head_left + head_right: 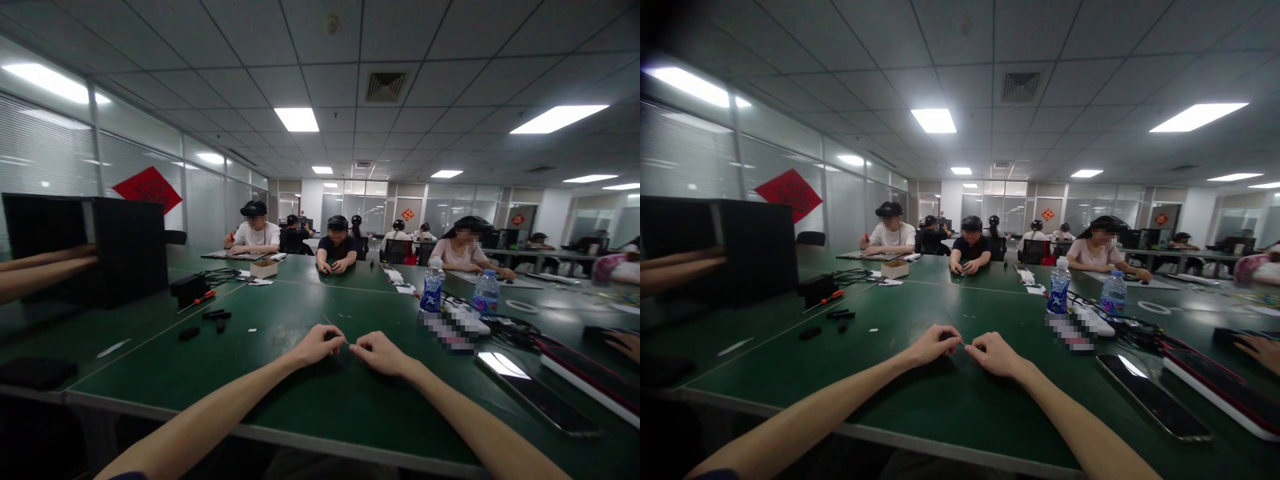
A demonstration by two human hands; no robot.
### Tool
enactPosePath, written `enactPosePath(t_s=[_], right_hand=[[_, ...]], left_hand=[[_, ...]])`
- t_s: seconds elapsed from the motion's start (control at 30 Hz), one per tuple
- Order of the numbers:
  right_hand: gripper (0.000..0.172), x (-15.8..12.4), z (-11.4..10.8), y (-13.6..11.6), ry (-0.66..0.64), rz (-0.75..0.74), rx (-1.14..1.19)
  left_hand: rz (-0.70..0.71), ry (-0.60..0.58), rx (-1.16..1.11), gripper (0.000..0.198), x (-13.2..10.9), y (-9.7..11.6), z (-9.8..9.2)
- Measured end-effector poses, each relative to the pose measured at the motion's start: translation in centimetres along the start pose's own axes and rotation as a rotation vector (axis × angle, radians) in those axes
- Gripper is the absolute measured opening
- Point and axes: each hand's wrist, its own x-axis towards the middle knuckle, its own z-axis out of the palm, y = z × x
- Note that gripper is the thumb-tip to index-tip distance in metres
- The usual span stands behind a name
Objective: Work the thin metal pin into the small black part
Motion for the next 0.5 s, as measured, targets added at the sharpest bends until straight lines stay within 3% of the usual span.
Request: enactPosePath(t_s=[0.27,0.5], right_hand=[[0.048,0.17,0.18,0.11,0.028,-0.026,-0.070],[0.044,0.37,0.58,-0.32,0.070,-0.059,-0.145]], left_hand=[[0.023,0.019,0.023,0.039,0.01,0.44,-0.17],[0.021,0.241,0.019,0.032,0.21,0.37,-0.70]])
